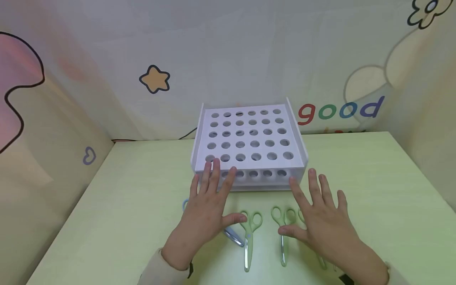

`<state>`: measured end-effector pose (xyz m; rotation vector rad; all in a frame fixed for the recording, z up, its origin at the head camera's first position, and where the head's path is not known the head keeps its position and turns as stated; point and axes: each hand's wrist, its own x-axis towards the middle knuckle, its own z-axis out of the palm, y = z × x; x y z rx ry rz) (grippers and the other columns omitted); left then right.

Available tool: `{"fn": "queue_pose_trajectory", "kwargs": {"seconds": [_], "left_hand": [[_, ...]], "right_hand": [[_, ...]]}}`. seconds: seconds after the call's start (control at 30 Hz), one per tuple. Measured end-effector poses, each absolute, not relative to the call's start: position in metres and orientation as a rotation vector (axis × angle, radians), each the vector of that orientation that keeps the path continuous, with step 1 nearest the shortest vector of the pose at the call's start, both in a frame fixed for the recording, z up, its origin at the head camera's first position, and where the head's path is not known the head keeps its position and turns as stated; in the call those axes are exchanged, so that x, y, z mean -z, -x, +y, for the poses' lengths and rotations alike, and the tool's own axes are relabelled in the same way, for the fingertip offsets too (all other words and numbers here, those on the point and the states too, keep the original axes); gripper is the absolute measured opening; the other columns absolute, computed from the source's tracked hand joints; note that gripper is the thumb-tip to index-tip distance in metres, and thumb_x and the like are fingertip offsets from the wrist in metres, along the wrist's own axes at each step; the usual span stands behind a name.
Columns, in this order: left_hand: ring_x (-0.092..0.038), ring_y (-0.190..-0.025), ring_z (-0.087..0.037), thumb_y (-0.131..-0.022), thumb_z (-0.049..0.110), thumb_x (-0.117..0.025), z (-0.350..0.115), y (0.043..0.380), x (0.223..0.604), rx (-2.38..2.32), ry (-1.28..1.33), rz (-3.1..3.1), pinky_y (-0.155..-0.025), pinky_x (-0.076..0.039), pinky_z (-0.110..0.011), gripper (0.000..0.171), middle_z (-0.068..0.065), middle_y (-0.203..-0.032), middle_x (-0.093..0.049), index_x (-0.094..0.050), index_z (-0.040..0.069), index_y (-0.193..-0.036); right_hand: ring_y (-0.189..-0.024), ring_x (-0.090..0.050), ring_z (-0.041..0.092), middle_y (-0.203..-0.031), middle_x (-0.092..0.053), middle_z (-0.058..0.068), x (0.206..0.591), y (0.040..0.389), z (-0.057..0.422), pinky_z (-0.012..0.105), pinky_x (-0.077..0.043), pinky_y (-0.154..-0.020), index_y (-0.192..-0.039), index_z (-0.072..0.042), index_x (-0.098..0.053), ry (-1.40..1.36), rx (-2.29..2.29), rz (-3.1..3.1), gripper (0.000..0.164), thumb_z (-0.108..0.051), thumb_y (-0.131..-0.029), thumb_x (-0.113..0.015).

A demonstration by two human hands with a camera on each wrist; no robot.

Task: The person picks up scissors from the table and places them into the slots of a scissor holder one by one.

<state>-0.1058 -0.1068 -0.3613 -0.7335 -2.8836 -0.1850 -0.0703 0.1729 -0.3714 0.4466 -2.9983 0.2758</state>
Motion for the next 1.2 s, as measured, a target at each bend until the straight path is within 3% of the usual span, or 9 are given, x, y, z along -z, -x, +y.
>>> {"fn": "queue_pose_trajectory", "kwargs": {"seconds": [0.47, 0.73, 0.93, 1.2], "left_hand": [[0.007, -0.152, -0.036, -0.082, 0.071, -0.066, -0.109, 0.112, 0.351, 0.170, 0.707, -2.868, -0.116, -0.008, -0.060, 0.111, -0.022, -0.166, 0.002, -0.014, 0.017, -0.164], [0.008, -0.151, -0.038, -0.083, 0.069, -0.067, -0.118, 0.123, 0.346, 0.173, 0.691, -2.851, -0.116, -0.008, -0.061, 0.111, -0.021, -0.166, 0.007, -0.012, 0.016, -0.164], [0.004, -0.152, -0.039, -0.082, 0.067, -0.071, -0.122, 0.135, 0.344, 0.210, 0.645, -2.846, -0.115, -0.009, -0.063, 0.110, -0.024, -0.166, -0.001, -0.017, 0.015, -0.163], [0.005, -0.151, -0.040, -0.084, 0.064, -0.072, -0.131, 0.144, 0.342, 0.248, 0.582, -2.854, -0.114, -0.008, -0.065, 0.109, -0.026, -0.165, 0.005, -0.017, 0.011, -0.163]], "right_hand": [[-0.150, 0.001, 0.046, -0.165, 0.007, 0.024, 0.370, 0.064, 0.175, 0.075, -0.010, -0.106, -0.164, -0.014, -0.008, -0.433, -0.340, -3.016, 0.117, -0.072, -0.082, -0.067], [-0.150, 0.000, 0.046, -0.165, 0.003, 0.026, 0.372, 0.059, 0.183, 0.074, -0.011, -0.105, -0.163, -0.007, -0.012, -0.403, -0.334, -3.016, 0.117, -0.072, -0.082, -0.067], [-0.150, 0.000, 0.046, -0.165, 0.004, 0.027, 0.377, 0.056, 0.193, 0.074, -0.011, -0.105, -0.162, -0.003, -0.012, -0.402, -0.356, -3.007, 0.116, -0.071, -0.084, -0.066], [-0.150, -0.003, 0.046, -0.164, 0.001, 0.028, 0.382, 0.052, 0.201, 0.074, -0.013, -0.105, -0.161, -0.003, -0.013, -0.368, -0.365, -3.007, 0.115, -0.071, -0.084, -0.065]]}}
